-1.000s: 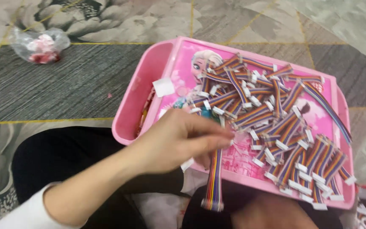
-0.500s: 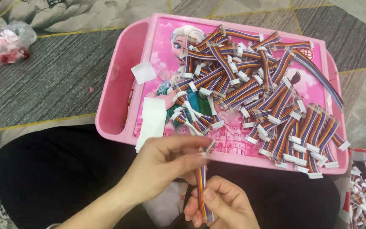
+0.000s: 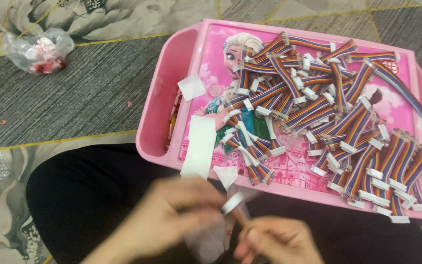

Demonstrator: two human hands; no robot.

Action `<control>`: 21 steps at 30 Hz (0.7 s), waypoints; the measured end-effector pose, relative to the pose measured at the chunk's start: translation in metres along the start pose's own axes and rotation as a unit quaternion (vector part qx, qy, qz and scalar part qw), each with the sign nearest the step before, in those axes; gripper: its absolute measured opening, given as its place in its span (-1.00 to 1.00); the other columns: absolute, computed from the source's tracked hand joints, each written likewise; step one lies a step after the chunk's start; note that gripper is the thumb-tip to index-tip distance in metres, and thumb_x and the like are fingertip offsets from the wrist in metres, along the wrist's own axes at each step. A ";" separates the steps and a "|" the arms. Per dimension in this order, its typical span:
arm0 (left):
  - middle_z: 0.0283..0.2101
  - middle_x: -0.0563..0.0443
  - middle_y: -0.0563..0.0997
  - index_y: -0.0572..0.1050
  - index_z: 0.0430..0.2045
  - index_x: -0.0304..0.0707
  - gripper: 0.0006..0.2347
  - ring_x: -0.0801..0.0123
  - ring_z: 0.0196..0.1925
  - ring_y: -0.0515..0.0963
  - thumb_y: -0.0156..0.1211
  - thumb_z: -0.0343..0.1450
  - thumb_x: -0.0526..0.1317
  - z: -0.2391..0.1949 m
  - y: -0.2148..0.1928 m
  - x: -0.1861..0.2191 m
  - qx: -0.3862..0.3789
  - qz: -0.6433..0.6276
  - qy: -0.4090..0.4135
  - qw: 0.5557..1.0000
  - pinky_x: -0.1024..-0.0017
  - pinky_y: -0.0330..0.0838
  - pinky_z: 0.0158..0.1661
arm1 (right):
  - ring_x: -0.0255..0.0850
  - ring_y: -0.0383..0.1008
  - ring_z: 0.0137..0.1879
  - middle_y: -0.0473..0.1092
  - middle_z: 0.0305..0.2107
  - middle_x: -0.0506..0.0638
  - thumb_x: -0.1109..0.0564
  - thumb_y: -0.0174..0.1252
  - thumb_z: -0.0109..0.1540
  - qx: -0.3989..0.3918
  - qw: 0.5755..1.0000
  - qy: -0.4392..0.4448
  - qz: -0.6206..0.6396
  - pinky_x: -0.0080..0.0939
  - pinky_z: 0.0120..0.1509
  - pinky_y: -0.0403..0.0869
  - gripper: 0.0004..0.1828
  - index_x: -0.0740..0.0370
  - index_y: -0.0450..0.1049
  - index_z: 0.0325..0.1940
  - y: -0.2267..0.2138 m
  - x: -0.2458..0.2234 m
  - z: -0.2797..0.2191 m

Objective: The person sits on the floor with a pink tray on their lap, repeatedly picking up flat ribbon cables and wrapping small white paper squares around the ends of the cables. The wrapped cables are placed back into the tray.

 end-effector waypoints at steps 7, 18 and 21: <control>-0.41 0.18 0.55 0.54 -0.49 -0.23 -0.92 0.45 -0.56 0.50 0.18 0.21 -0.31 0.011 -0.059 0.004 0.165 0.294 -0.026 0.941 0.56 0.37 -0.50 | -0.02 0.41 -0.48 0.42 -0.54 0.33 0.31 -0.03 0.19 0.225 0.960 -0.168 0.003 -0.13 -0.39 0.45 -0.74 0.64 0.43 -0.18 -0.031 -0.067 0.002; -0.45 -0.01 0.55 0.56 -0.35 -0.35 -0.79 0.40 -0.55 0.50 0.20 0.28 -0.18 0.081 -0.117 -0.026 0.250 0.296 -0.042 0.921 0.48 0.37 -0.52 | 0.06 0.49 -0.52 0.45 -0.60 0.35 0.33 0.00 0.15 0.254 0.956 -0.144 -0.032 -0.06 -0.40 0.52 -0.77 0.62 0.47 -0.24 -0.039 -0.055 0.009; -0.50 0.00 0.58 0.56 -0.42 -0.39 -0.82 0.43 -0.60 0.48 0.23 0.26 -0.22 0.097 -0.115 -0.026 0.253 0.262 -0.038 0.930 0.50 0.36 -0.55 | 0.08 0.52 -0.54 0.47 -0.60 0.34 0.33 0.02 0.15 0.263 0.953 -0.144 -0.038 -0.12 -0.38 0.50 -0.78 0.60 0.49 -0.25 -0.041 -0.055 0.008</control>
Point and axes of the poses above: each hand's wrist, its own z-axis towards the middle knuckle, its own y-axis out of the palm, x = y × z, the point moved 8 cm from there along z, towards the middle knuckle
